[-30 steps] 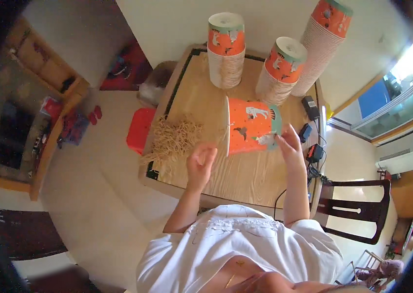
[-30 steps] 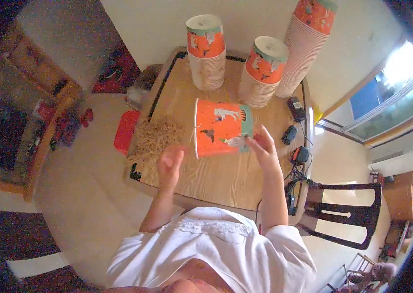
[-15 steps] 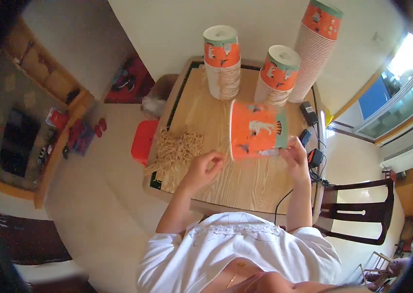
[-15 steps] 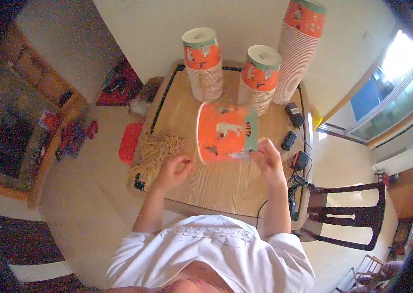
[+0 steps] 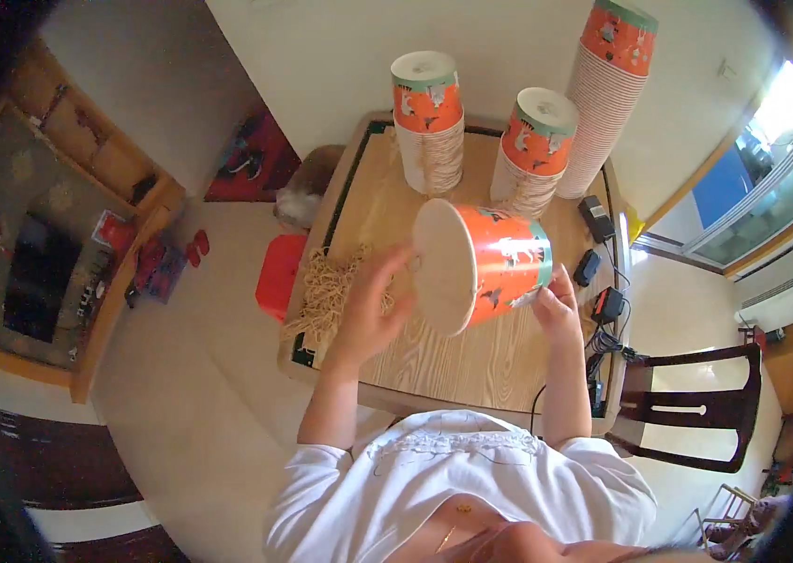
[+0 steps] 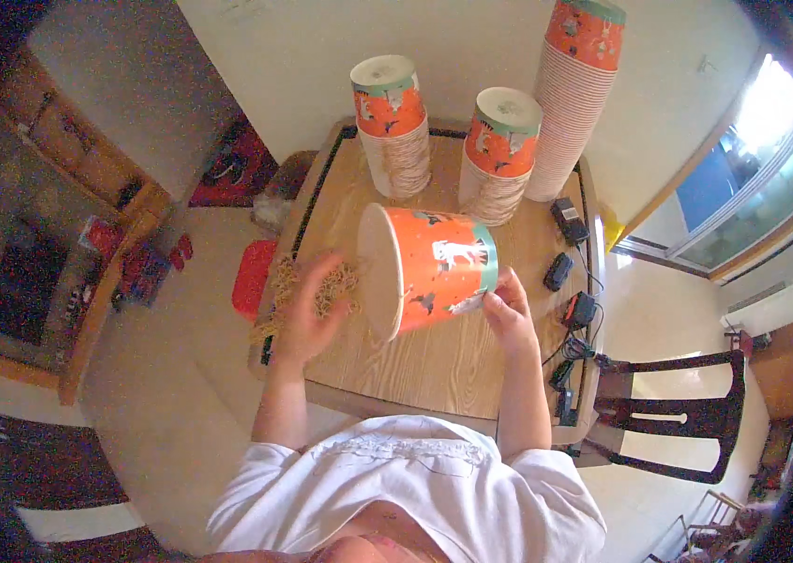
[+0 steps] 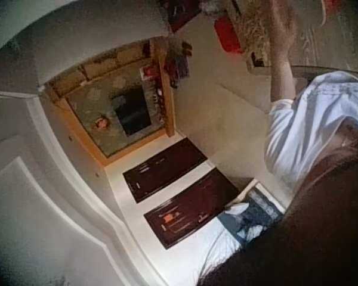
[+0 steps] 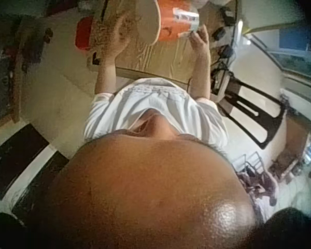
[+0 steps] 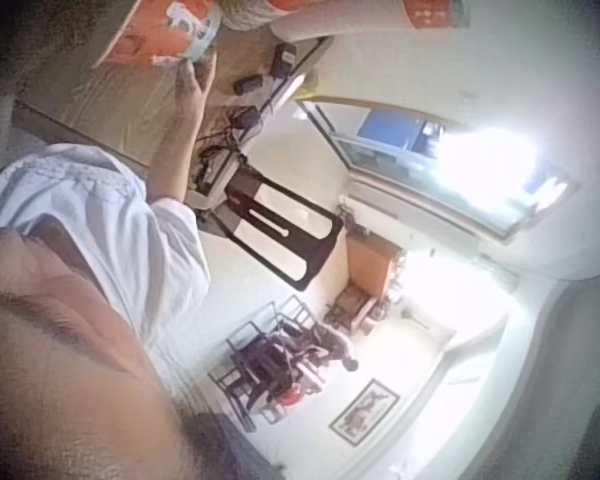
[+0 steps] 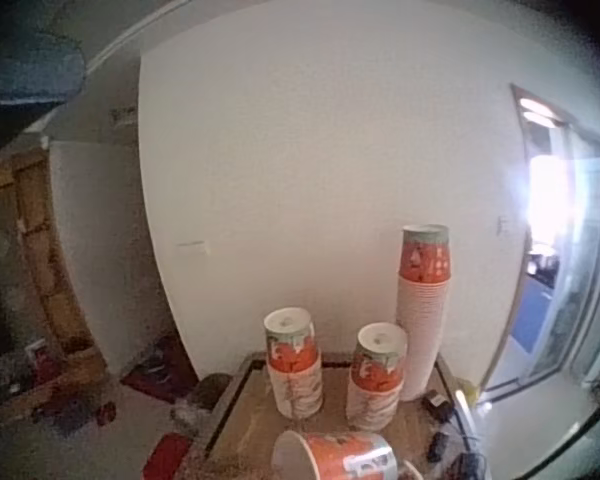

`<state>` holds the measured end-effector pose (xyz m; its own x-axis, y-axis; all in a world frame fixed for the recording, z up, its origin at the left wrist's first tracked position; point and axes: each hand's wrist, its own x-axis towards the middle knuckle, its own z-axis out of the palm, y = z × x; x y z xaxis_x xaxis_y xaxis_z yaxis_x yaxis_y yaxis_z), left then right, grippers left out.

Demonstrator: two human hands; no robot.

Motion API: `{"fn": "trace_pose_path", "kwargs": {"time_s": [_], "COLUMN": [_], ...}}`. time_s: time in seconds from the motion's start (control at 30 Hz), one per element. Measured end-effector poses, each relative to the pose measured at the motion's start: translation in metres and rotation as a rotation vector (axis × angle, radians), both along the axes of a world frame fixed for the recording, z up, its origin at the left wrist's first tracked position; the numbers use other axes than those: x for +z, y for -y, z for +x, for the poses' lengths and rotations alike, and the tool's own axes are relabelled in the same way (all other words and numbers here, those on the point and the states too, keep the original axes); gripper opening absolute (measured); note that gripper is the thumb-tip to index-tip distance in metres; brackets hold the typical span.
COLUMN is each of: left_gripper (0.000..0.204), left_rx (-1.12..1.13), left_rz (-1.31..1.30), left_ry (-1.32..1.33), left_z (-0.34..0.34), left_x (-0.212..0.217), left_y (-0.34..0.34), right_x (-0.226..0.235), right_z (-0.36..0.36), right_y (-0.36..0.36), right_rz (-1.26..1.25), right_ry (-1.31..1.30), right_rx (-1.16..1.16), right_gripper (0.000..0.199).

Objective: Inspecting and stacking decorative paper cups on a table.

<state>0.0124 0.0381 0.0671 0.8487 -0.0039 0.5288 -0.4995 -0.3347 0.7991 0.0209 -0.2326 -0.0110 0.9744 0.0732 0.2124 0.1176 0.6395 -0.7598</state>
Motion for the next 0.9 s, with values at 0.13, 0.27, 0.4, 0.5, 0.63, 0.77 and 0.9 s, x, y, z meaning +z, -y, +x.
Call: {"fn": "trace_pose_path", "kwargs": {"time_s": [0.13, 0.27, 0.4, 0.5, 0.63, 0.77, 0.9], "left_gripper": [0.02, 0.007, 0.006, 0.009, 0.006, 0.016, 0.024], "left_rx": [-0.272, -0.216, -0.417, -0.533, -0.655, -0.676, -0.429], "left_rz": [0.54, 0.235, 0.119, -0.076, -0.31, -0.439, -0.749], "left_ry": [0.107, -0.528, -0.423, -0.341, -0.776, -0.869, -0.805], "left_z": [0.012, 0.002, 0.015, 0.027, 0.049, 0.043, 0.024], "left_x": [-0.017, -0.012, 0.017, 0.023, -0.004, -0.042, -0.05], "left_y": [0.0, -0.031, -0.062, -0.045, -0.027, -0.017, -0.02], "right_x": [0.007, 0.024, 0.014, 0.0, -0.025, -0.049, -0.044], "right_z": [0.008, 0.006, 0.008, 0.01, 0.011, 0.007, -0.004], "right_y": [0.012, 0.028, 0.044, 0.036, -0.005, -0.024, -0.025], "right_rz": [-0.09, -0.128, -0.235, -0.184, 0.092, 0.342, 0.318], "right_ry": [0.096, 0.016, 0.014, -0.031, -0.117, -0.238, -0.302], "right_rx": [0.082, 0.042, 0.223, 0.481, 0.606, 0.567, 0.253], "right_gripper": [0.015, 0.014, 0.019, 0.02, 0.022, 0.024, 0.021]}}
